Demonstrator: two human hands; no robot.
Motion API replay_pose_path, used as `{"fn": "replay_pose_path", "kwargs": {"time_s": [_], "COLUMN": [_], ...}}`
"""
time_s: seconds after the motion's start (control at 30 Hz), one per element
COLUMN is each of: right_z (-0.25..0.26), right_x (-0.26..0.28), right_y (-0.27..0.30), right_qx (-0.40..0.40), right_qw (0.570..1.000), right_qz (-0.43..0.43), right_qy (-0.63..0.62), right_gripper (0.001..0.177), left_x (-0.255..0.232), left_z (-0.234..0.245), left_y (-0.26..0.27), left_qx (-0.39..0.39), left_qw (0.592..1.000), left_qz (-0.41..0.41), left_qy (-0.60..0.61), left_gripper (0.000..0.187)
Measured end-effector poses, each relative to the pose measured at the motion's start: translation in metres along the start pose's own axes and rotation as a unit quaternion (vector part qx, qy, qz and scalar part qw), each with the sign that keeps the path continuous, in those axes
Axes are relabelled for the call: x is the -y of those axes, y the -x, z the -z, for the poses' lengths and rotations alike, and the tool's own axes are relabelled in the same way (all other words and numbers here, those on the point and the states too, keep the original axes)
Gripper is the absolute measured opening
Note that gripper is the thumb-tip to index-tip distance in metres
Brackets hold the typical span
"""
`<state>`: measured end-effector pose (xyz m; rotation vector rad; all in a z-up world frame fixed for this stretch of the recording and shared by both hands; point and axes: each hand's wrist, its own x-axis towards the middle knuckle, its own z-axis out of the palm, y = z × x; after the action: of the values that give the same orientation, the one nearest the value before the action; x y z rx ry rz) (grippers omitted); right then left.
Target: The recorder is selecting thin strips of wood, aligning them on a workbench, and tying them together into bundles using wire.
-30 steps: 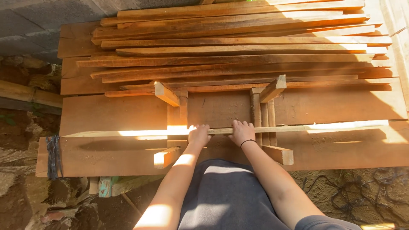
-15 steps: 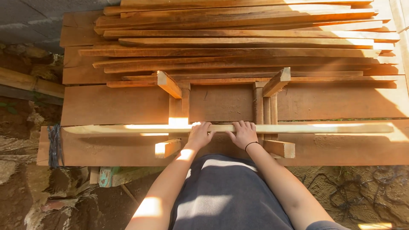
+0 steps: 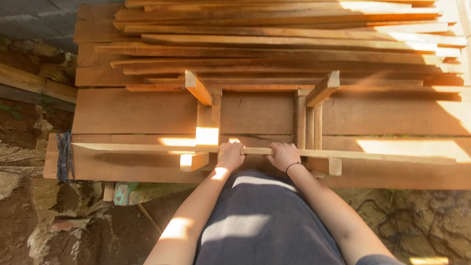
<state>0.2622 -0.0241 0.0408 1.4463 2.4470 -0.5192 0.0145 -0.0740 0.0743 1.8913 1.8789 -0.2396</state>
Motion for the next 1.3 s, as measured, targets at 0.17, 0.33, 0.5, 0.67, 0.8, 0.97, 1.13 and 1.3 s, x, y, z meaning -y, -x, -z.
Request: {"fn": "replay_pose_path", "kwargs": {"time_s": [0.17,0.33,0.5,0.67,0.8,0.97,1.13,1.3], "right_z": [0.034,0.068,0.073,0.064,0.073,0.078,0.132,0.173], "right_x": [0.009,0.013,0.015,0.009,0.013,0.019,0.004,-0.061], "right_y": [0.015,0.035,0.032,-0.001,-0.051,-0.138,-0.210,-0.297], "right_qx": [-0.002,-0.016,-0.003,-0.008,-0.101,-0.145,-0.207,-0.335], "right_qw": [0.999,0.996,0.992,0.972,0.933,0.906,0.906,0.922], "right_qz": [0.011,0.033,0.023,-0.053,-0.159,-0.214,-0.216,-0.172], "right_qy": [-0.031,-0.079,-0.121,-0.229,-0.305,-0.336,-0.300,-0.091], "right_gripper": [0.045,0.050,0.048,0.053,0.054,0.051,0.050,0.045], "left_x": [-0.005,-0.011,-0.017,-0.002,0.007,0.008,0.020,0.049], "left_z": [0.028,0.039,0.077,0.041,0.001,0.007,0.122,0.209], "left_y": [0.011,0.019,0.032,0.002,-0.062,-0.170,-0.242,-0.315], "left_qx": [0.007,-0.001,0.025,0.061,0.044,-0.007,-0.051,-0.093], "left_qw": [1.000,0.999,0.994,0.988,0.979,0.970,0.977,0.989], "left_qz": [-0.014,-0.018,-0.023,0.037,0.068,0.033,0.019,0.024], "left_qy": [0.023,0.033,0.106,0.138,0.186,0.242,0.204,0.111], "left_gripper": [0.044,0.045,0.054,0.052,0.043,0.036,0.036,0.039]}}
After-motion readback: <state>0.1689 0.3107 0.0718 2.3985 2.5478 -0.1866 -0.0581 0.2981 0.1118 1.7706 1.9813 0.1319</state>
